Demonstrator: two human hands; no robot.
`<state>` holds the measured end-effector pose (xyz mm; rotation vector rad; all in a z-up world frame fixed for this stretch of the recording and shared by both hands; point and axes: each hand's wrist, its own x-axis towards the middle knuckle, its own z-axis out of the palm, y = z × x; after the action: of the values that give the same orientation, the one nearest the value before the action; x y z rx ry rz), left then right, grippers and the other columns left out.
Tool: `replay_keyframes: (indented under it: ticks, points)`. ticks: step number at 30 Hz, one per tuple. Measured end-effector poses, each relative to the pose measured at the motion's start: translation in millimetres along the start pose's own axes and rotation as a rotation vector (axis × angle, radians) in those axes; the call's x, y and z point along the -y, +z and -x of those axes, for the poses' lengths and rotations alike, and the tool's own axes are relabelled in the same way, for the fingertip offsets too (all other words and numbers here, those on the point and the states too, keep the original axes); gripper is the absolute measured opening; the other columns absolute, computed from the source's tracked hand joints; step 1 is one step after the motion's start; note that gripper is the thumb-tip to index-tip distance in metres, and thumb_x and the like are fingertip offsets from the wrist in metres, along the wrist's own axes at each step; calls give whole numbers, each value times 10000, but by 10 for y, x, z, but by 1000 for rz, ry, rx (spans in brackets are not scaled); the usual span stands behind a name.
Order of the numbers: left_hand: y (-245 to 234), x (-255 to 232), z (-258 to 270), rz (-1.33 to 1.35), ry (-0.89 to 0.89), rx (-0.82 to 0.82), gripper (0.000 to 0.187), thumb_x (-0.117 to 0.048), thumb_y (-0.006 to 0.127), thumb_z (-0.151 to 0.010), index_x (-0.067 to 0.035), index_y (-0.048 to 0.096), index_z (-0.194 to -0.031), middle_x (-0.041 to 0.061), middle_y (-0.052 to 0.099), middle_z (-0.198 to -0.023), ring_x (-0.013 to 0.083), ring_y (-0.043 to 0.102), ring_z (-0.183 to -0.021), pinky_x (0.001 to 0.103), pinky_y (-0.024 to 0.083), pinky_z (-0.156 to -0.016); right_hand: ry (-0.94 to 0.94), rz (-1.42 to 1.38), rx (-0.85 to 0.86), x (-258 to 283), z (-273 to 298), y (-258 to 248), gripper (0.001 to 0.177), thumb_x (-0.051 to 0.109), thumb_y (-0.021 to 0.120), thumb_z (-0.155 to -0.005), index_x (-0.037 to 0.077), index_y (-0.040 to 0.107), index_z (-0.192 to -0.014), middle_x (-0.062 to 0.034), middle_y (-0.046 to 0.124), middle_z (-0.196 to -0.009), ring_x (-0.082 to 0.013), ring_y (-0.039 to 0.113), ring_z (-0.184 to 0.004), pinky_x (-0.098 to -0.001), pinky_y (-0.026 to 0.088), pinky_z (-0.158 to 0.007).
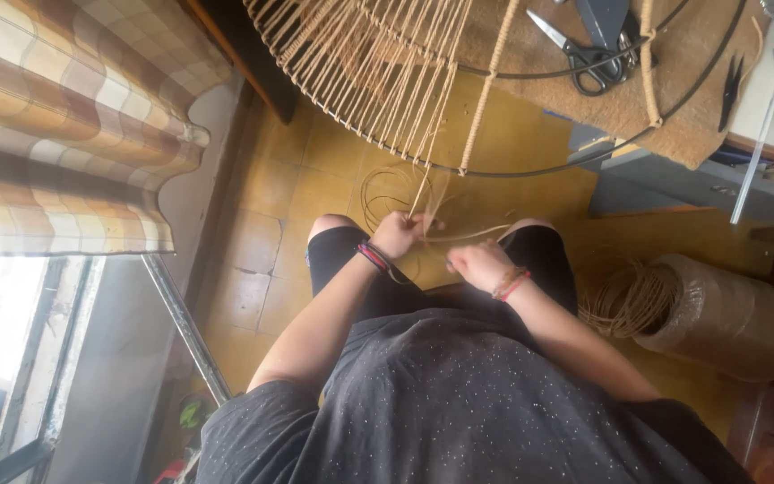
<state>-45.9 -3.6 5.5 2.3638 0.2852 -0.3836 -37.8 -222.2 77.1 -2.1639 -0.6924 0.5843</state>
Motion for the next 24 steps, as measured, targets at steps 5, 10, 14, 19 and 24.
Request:
replay_keyframes:
  ticks: [5,10,14,19,24]
  points:
    - [-206,-83,113,390,-152,180,458,-676,677,-834,-249,828,-901,197,756,-879,438,707,-977,479,561,-929,39,-415,41,-264,-65,95,438,11,559,-961,-90,559,-1387,-307,614,-1354,-383,555,-1299,-530,404,-1114]
    - [-502,-255,113,-99,-19,91,395,-561,655,-868,-191,788,-907,123,759,-809,335,762,-863,440,625,-767,29,-476,-127,298,-80,-205,316,208,451,-1038,52,673,-1198,-100,727,-948,-219,685,-962,-372,527,-926]
    - [-415,-301,317,1053,-78,331,583,-502,517,-1000,-60,747,-697,8,484,-381,50,441,-314,167,330,-318,287,950,596,-726,64,374,296,264,505,-922,305,795,-964,74,785,-980,-198,727,-1042,-472,413,-977]
    - [-633,-315,255,190,-52,163,515,-668,696,-814,-173,793,-919,183,754,-849,381,738,-911,480,589,-837,100,-150,24,297,-106,-162,459,289,524,-995,170,580,-1435,-152,662,-1258,-320,626,-1218,-458,448,-1074]
    - [-541,-254,199,-153,44,9,432,-560,705,-852,-144,718,-967,144,746,-808,332,769,-844,459,636,-751,6,-437,-131,98,-38,-133,299,12,412,-971,79,691,-1058,44,509,-632,-97,503,-625,-260,469,-710]
